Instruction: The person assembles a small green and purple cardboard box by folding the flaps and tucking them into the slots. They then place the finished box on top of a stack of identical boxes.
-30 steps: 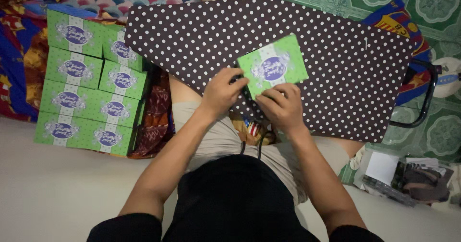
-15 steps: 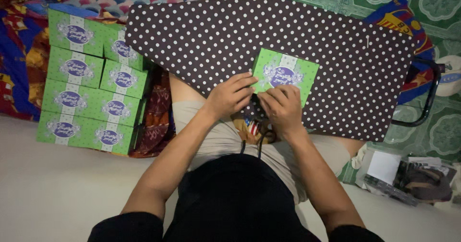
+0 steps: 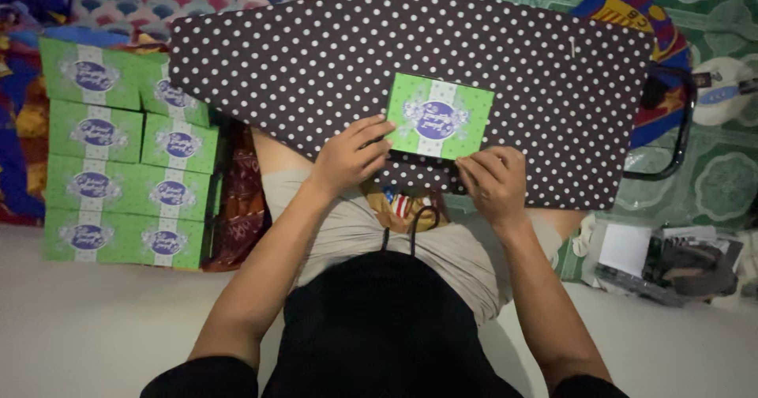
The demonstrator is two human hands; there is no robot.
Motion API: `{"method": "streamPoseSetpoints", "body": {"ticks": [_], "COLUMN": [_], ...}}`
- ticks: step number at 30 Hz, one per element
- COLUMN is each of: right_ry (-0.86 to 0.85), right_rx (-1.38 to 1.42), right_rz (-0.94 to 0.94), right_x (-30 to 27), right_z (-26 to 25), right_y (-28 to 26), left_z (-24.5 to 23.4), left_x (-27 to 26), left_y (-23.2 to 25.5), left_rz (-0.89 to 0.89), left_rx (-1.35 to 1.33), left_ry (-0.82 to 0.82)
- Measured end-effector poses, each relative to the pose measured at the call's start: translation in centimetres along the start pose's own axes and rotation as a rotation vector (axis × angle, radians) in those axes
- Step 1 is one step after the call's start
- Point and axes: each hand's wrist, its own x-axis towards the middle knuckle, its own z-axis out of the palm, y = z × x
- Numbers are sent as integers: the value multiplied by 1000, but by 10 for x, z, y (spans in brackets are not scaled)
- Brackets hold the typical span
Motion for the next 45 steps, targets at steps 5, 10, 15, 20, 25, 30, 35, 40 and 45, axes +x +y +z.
{"method": "streamPoseSetpoints", "body": {"ticks": [5, 10, 15, 20, 25, 30, 35, 40, 45], "right_ry": [-12, -47, -75, -13, 55, -14, 24, 19, 77], "right_rx": [-2, 68, 120, 85, 43, 53, 3, -9, -67], "right_rz": [40, 25, -47, -81, -46, -9, -29, 9, 77], "right_x": [-8, -1, 4, 14, 28, 29, 20, 2, -18], "right_z": [-6, -13, -9, 5, 25, 23, 13, -2, -11], "right_y": [4, 6, 8, -14, -31, -32, -22, -4, 10], "left_z": [-1, -2, 8, 34, 45, 39, 38, 40, 43], "left_x": [0, 2, 4, 15, 20, 20, 21, 21, 20], "left_y": [5, 6, 12, 20, 38, 37, 30, 29, 29], "left_rz": [-45, -23, -200, -313, -103, -50, -32, -31, -30], "left_rx": [2, 62, 169, -1, -125, -136, -52, -15, -9], "left_ry": [5, 11, 174, 88, 33, 25, -52, -79, -79]}}
